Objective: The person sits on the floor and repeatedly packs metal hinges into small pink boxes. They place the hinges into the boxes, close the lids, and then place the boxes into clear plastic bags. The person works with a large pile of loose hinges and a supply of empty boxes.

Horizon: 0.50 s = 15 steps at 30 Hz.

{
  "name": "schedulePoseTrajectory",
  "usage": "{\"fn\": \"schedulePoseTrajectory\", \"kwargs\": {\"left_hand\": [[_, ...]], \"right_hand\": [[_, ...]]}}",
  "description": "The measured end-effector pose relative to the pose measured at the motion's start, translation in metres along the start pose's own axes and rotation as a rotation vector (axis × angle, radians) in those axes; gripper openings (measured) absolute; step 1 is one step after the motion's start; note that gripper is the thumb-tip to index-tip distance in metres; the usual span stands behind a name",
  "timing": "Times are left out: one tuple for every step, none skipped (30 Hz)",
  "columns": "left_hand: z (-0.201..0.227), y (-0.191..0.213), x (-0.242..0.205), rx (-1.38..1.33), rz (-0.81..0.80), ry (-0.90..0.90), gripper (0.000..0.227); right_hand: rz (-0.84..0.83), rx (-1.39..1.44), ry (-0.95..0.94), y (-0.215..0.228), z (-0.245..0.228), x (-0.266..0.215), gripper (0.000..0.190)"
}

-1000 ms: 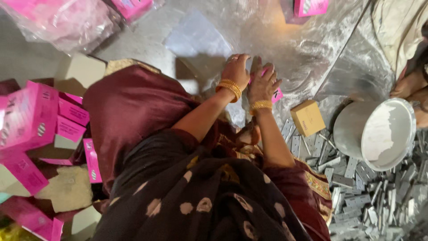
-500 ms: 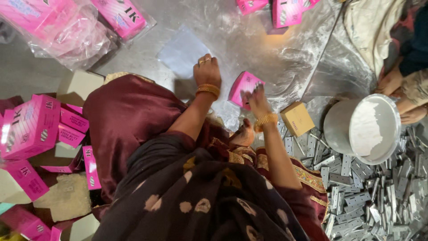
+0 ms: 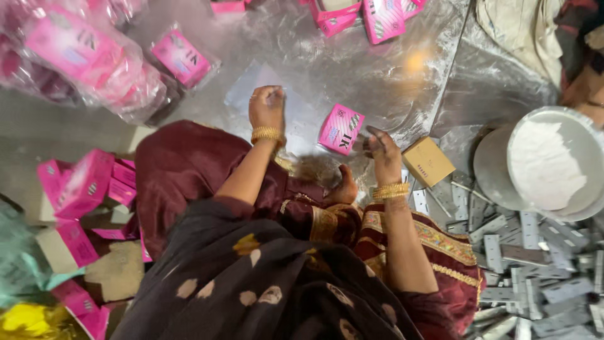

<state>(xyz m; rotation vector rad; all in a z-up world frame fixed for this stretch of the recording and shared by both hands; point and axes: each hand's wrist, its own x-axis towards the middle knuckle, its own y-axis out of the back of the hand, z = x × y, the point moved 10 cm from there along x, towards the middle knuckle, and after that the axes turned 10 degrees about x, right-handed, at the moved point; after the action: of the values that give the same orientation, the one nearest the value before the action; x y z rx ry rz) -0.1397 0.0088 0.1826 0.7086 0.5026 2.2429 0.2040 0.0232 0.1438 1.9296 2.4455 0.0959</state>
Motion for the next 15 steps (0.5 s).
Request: {"fn": "schedulePoseTrajectory", "kwargs": {"left_hand": [[0.029, 0.008, -0.007, -0.004, 0.029, -0.145, 0.007], [0.060, 0.008, -0.018, 0.002, -0.028, -0.321, 0.006], [0.091, 0.003, -0.040, 0.001, -0.100, -0.493, 0.006], [0.119, -0.003, -0.063, -0.003, -0.173, -0.664, 0.006], [0.141, -0.015, -0.086, -0.003, -0.255, -0.761, 0.003], [0.160, -0.025, -0.110, -0.005, -0.336, -0.858, 0.004], [0.177, -0.033, -0.129, -0.010, -0.409, -0.961, 0.007], [0.190, -0.037, -0.144, 0.009, -0.455, -1.038, 0.008], [0.202, -0.042, -0.157, 0.030, -0.494, -1.114, 0.010], [0.213, -0.046, -0.169, 0.052, -0.532, -1.190, 0.012], [0.220, -0.047, -0.170, 0.019, -0.557, -1.164, 0.014], [0.226, -0.048, -0.169, -0.014, -0.583, -1.138, 0.016], [0.231, -0.050, -0.167, -0.041, -0.608, -1.110, 0.018], [0.230, -0.055, -0.150, -0.042, -0.600, -0.950, 0.024], [0.225, -0.060, -0.130, -0.039, -0.589, -0.786, 0.030]], "right_hand": [[-0.044, 0.174, -0.042, -0.004, 0.002, 0.002, 0.052], [-0.090, 0.348, -0.080, -0.012, 0.004, 0.005, 0.058], [-0.127, 0.518, -0.122, -0.019, 0.006, 0.003, 0.063], [-0.128, 0.622, -0.205, -0.026, 0.013, 0.005, 0.065], [-0.124, 0.718, -0.291, -0.028, 0.020, 0.004, 0.066], [-0.119, 0.816, -0.376, -0.030, 0.028, -0.001, 0.068], [-0.113, 0.904, -0.308, -0.027, 0.023, 0.002, 0.061], [-0.108, 0.988, -0.240, -0.022, 0.018, 0.005, 0.054], [-0.088, 1.041, -0.167, -0.012, 0.016, 0.008, 0.047], [0.005, 0.959, -0.076, 0.008, 0.016, 0.010, 0.039], [0.110, 0.854, 0.020, 0.028, 0.015, 0.013, 0.033], [0.198, 0.749, 0.108, 0.045, 0.012, 0.014, 0.026], [0.200, 0.672, 0.136, 0.052, 0.012, 0.015, 0.022], [0.203, 0.607, 0.159, 0.059, 0.010, 0.018, 0.019], [0.199, 0.531, 0.159, 0.061, 0.010, 0.019, 0.024]]}}
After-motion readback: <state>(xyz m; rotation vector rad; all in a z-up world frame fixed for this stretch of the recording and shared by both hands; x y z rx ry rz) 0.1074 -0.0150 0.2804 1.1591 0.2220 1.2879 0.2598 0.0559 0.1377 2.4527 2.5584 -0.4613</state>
